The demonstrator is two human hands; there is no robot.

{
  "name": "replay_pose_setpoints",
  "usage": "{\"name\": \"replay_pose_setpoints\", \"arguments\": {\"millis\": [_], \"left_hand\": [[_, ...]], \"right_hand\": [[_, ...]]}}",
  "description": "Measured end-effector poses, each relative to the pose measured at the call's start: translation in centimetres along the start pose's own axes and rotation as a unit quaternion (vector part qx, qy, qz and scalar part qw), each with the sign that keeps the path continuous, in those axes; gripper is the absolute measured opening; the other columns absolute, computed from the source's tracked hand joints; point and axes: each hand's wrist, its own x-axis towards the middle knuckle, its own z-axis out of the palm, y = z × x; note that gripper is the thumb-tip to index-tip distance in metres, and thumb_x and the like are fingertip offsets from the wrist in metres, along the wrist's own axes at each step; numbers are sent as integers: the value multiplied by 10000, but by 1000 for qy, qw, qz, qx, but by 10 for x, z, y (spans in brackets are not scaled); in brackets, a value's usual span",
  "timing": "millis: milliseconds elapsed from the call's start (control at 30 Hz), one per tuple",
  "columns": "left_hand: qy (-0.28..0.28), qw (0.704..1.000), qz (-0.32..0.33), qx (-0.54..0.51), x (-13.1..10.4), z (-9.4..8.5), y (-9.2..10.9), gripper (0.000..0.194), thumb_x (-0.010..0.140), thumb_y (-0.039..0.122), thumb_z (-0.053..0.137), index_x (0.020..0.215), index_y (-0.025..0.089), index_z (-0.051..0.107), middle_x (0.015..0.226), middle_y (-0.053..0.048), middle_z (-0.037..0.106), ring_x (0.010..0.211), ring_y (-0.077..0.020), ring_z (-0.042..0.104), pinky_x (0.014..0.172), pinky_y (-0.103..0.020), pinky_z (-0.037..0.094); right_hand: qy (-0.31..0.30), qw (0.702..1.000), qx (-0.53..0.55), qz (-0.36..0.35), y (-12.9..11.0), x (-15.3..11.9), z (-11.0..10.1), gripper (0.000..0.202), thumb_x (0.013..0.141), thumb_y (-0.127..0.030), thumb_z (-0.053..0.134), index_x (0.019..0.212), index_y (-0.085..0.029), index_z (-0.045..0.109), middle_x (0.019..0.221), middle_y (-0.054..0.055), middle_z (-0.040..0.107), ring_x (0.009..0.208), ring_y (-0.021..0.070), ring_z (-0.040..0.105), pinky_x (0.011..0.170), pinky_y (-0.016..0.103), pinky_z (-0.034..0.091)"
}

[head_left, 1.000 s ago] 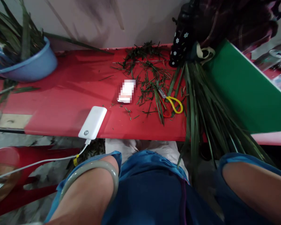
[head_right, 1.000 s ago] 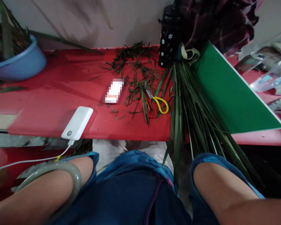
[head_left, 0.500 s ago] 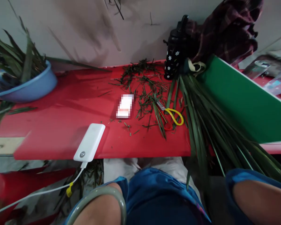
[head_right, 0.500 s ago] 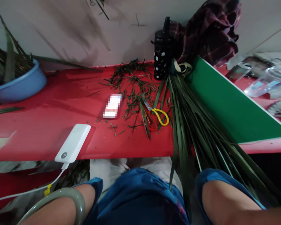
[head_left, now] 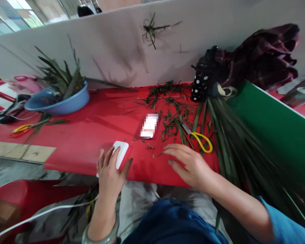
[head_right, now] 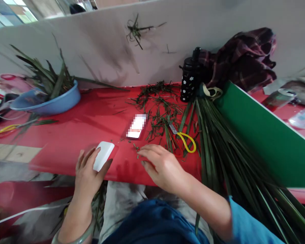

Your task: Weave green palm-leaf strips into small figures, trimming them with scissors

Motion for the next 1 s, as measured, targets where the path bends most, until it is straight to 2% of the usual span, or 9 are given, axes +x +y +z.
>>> {"name": "replay_pose_setpoints", "arguments": {"millis": [100, 167, 233, 333, 633, 733, 800, 867, 1000], "left_hand": [[-73, 990, -79, 91, 15, 3, -18, 520, 780, 434, 408, 1261, 239, 384, 1342, -92, 401, 1288, -363, 232, 938, -642, 267], [-119, 982, -106, 104, 16, 5, -27, 527, 781, 407, 395, 1277, 230, 368, 1368, -103, 367, 1270, -344, 283, 922, -593, 323], [-141, 979, -112, 97, 17, 7, -31, 534, 778, 386, 395, 1287, 229, 360, 1371, -112, 360, 1197, -317, 402, 893, -497, 398], [-137, 980, -97, 102, 19, 11, -27, 531, 778, 375, 387, 1291, 239, 363, 1342, -114, 398, 1079, -307, 506, 835, -443, 442], [-146, 983, -77, 87, 27, 22, -4, 539, 796, 388, 365, 1305, 213, 340, 1327, -144, 398, 1132, -318, 456, 862, -446, 421], [-140, 984, -78, 75, 27, 20, 2, 546, 796, 392, 366, 1309, 211, 326, 1325, -137, 403, 1137, -331, 448, 866, -480, 414], [-100, 990, -70, 72, 26, 21, 9, 545, 793, 408, 377, 1298, 206, 343, 1339, -128, 392, 1213, -349, 363, 908, -523, 373], [-45, 997, -35, 49, 27, 25, 20, 541, 790, 418, 396, 1277, 184, 372, 1349, -130, 380, 1277, -332, 274, 978, -520, 316], [-5, 995, 69, -65, 41, 49, 52, 563, 766, 395, 469, 1259, 134, 389, 1347, -164, 368, 1263, -266, 329, 1006, -387, 344]], "right_hand": [[-125, 988, -90, 16, 15, 19, 45, 307, 831, -225, 412, 1091, -165, 564, 1221, 110, 522, 1172, 243, 441, 965, 418, 397], [-191, 971, -143, 20, 24, 26, 71, 320, 832, -241, 405, 1107, -188, 559, 1301, 98, 454, 1232, 289, 364, 972, 464, 370], [-215, 960, -179, 20, 30, 29, 87, 331, 847, -218, 357, 1110, -186, 556, 1305, 93, 452, 1225, 287, 372, 975, 465, 358], [-214, 953, -213, 27, 34, 25, 87, 362, 849, -147, 299, 1115, -161, 544, 1275, 102, 478, 1165, 249, 433, 949, 405, 390], [-238, 934, -251, 84, 32, 1, 53, 383, 838, -121, 288, 1109, -183, 552, 1224, 88, 528, 1099, 255, 482, 876, 407, 439], [-220, 943, -235, 87, 30, -5, 46, 379, 833, -128, 312, 1119, -215, 547, 1220, 61, 540, 1109, 253, 485, 850, 402, 461], [-179, 955, -220, 80, 32, -8, 38, 370, 845, -152, 317, 1124, -234, 545, 1223, 44, 542, 1123, 231, 484, 869, 385, 458], [-115, 966, -216, 82, 38, -9, 28, 353, 858, -187, 317, 1114, -230, 557, 1213, 45, 551, 1137, 213, 478, 904, 374, 442], [26, 962, -244, 123, 62, -10, 11, 333, 838, -240, 384, 1109, -165, 563, 1186, 86, 564, 1132, 233, 481, 922, 387, 432]]}}
